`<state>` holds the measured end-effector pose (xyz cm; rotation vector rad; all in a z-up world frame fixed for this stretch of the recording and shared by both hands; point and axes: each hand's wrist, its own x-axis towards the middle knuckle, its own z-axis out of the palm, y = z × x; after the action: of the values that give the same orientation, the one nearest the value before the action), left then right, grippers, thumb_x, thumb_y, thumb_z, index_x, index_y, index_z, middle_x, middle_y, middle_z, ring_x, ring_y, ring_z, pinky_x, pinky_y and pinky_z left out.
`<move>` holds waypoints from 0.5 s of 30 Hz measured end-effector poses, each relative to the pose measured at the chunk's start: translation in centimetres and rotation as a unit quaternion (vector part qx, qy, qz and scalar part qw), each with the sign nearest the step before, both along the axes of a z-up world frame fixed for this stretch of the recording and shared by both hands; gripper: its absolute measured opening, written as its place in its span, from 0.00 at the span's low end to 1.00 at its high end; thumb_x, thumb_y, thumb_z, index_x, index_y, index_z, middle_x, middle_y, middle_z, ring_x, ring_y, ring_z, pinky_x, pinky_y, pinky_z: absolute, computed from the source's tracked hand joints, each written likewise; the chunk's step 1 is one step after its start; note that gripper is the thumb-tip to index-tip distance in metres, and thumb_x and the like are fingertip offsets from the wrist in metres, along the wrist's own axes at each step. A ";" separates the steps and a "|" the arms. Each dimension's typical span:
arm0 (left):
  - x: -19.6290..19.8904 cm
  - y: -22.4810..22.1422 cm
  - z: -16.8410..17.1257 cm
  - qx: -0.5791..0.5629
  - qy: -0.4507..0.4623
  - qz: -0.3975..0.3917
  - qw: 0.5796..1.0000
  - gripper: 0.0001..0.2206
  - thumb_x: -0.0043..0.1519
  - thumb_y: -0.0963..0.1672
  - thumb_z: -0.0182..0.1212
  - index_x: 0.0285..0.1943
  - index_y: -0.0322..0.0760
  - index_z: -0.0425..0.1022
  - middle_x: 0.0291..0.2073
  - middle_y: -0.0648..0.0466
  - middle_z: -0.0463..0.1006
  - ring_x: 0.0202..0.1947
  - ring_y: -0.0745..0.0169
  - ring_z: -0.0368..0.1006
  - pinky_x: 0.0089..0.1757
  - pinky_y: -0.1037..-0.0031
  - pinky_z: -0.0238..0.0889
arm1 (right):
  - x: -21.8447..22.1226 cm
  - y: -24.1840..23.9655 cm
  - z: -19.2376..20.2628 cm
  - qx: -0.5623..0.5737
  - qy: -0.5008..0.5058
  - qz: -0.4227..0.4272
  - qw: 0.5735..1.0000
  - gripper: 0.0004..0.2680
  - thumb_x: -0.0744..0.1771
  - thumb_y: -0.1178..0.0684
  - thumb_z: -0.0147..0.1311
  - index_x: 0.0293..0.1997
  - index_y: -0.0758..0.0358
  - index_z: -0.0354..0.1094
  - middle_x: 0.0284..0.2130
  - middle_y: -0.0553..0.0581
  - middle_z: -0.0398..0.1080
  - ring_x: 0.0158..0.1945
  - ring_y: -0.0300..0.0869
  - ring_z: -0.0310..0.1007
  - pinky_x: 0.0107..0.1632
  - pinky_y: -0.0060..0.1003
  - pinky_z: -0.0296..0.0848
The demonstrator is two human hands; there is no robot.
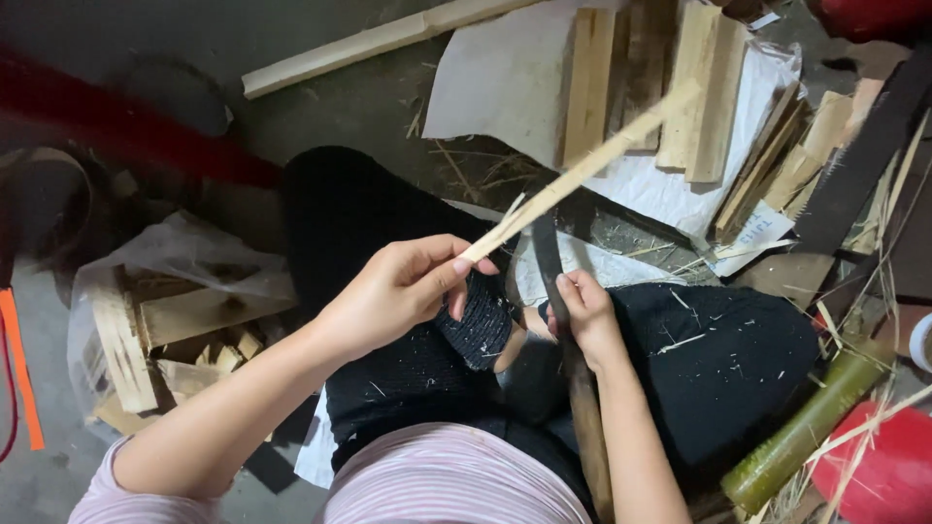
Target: Shaving a thin strip of wood with a curved blade and bending it into a circular frame.
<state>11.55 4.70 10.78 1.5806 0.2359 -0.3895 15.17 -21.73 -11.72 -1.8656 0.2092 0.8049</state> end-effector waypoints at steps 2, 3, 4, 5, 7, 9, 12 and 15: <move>-0.1 0.3 -0.3 -0.011 0.015 0.020 1.000 0.13 0.70 0.42 0.48 0.52 0.29 0.79 0.18 0.49 0.78 0.12 0.76 0.60 0.19 0.87 0.52 | -0.5 0.0 1.8 0.166 0.063 -0.100 0.979 0.08 0.72 0.52 0.44 0.37 0.61 0.64 0.12 0.60 0.63 0.11 0.45 0.64 0.17 0.35 0.66; 0.0 0.5 -0.2 -0.046 0.025 0.023 0.998 0.14 0.70 0.41 0.46 0.57 0.28 0.75 0.24 0.48 0.79 0.15 0.76 0.61 0.21 0.86 0.54 | -0.7 -0.1 1.9 0.185 0.059 -0.094 0.976 0.08 0.73 0.53 0.41 0.36 0.59 0.62 0.12 0.58 0.63 0.09 0.43 0.64 0.15 0.33 0.64; 0.0 0.7 -0.2 -0.079 0.036 0.024 0.996 0.17 0.70 0.41 0.44 0.63 0.26 0.72 0.30 0.47 0.81 0.17 0.76 0.63 0.22 0.85 0.55 | -1.0 -0.2 2.0 0.205 0.055 -0.090 0.973 0.08 0.73 0.54 0.39 0.35 0.58 0.60 0.12 0.57 0.63 0.08 0.41 0.63 0.14 0.31 0.62; -0.2 0.9 -0.5 -0.079 0.039 0.025 0.996 0.17 0.70 0.41 0.44 0.63 0.26 0.72 0.30 0.47 0.81 0.17 0.76 0.63 0.22 0.85 0.55 | -1.5 -0.4 1.8 0.205 0.058 -0.089 0.973 0.08 0.73 0.54 0.39 0.35 0.58 0.60 0.12 0.57 0.63 0.08 0.41 0.63 0.14 0.31 0.62; -0.2 1.2 -1.2 -0.100 0.041 0.023 0.994 0.19 0.69 0.39 0.43 0.66 0.21 0.68 0.37 0.44 0.83 0.19 0.74 0.69 0.25 0.83 0.63 | -1.9 -0.6 1.4 0.357 0.142 -0.111 0.916 0.11 0.74 0.48 0.40 0.37 0.61 0.58 0.10 0.52 0.54 0.05 0.37 0.55 0.10 0.29 0.59; -0.4 1.4 -1.6 -0.110 0.045 0.030 0.992 0.17 0.69 0.39 0.43 0.64 0.22 0.69 0.38 0.44 0.83 0.20 0.73 0.71 0.26 0.82 0.65 | -3.0 -1.5 -0.6 0.523 0.274 -0.111 0.800 0.12 0.73 0.42 0.40 0.43 0.61 0.56 0.12 0.51 0.54 0.05 0.36 0.55 0.10 0.28 0.59; -0.6 1.8 -2.0 -0.122 0.054 0.051 0.990 0.15 0.69 0.40 0.44 0.59 0.23 0.72 0.38 0.44 0.83 0.22 0.71 0.74 0.28 0.81 0.69 | -4.6 -1.5 2.7 0.692 0.381 -0.102 0.605 0.17 0.70 0.37 0.46 0.51 0.62 0.54 0.16 0.50 0.56 0.07 0.35 0.57 0.10 0.26 0.61; -0.6 2.3 -1.8 -0.113 0.099 0.064 0.987 0.14 0.69 0.40 0.47 0.58 0.25 0.74 0.35 0.47 0.81 0.23 0.69 0.74 0.29 0.79 0.69 | -6.3 -2.9 9.2 0.698 0.355 -0.117 0.611 0.23 0.68 0.40 0.57 0.59 0.68 0.52 0.16 0.51 0.58 0.08 0.34 0.55 0.11 0.26 0.57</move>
<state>10.96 6.98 8.97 1.2968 0.4288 -0.4575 8.88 -24.66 -2.50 0.0382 0.1991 1.0077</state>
